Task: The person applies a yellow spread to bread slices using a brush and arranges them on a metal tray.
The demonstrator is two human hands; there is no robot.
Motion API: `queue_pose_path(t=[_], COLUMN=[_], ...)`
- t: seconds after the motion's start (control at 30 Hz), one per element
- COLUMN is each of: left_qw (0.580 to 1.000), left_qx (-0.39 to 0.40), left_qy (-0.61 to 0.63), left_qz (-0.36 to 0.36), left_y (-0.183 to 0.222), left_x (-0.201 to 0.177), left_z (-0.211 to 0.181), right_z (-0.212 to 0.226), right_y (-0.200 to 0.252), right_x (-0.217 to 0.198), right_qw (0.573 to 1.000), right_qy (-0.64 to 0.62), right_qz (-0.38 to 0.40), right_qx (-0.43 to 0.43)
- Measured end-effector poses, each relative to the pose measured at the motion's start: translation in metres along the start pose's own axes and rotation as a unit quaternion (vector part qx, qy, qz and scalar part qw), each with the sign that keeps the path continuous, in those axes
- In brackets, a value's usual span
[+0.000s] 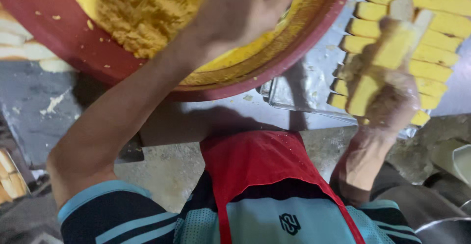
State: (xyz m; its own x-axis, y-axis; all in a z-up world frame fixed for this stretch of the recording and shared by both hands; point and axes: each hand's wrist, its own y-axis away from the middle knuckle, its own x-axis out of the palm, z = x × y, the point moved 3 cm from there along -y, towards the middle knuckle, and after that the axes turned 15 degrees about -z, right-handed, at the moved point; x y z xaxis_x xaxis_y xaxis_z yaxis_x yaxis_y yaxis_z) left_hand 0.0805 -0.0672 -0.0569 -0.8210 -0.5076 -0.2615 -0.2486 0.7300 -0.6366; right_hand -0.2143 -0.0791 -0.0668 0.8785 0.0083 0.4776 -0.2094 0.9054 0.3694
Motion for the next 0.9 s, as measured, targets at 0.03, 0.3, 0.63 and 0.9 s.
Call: queue_pose_path(t=[0.03, 0.3, 0.63, 0.9], left_qw=[1.0, 0.94, 0.981, 0.979], left_qx=[-0.003, -0.329, 0.182, -0.061], left_qy=[-0.013, 0.087, 0.03, 0.158], left_qz=[0.002, 0.017, 0.06, 0.117], left_y=[0.009, 0.015, 0.003, -0.012], left_x=[0.0, -0.02, 0.04, 0.05], left_z=[0.006, 0.016, -0.101, -0.079], right_z=[0.0, -0.004, -0.005, -0.009], right_y=[-0.002, -0.015, -0.027, -0.008], right_x=[-0.001, -0.01, 0.012, -0.013], right_qw=[0.997, 0.99, 0.997, 0.997], right_qy=[0.047, -0.017, -0.059, -0.072], right_qz=[-0.05, -0.128, -0.051, 0.018], right_qx=[-0.041, -0.058, -0.023, -0.019])
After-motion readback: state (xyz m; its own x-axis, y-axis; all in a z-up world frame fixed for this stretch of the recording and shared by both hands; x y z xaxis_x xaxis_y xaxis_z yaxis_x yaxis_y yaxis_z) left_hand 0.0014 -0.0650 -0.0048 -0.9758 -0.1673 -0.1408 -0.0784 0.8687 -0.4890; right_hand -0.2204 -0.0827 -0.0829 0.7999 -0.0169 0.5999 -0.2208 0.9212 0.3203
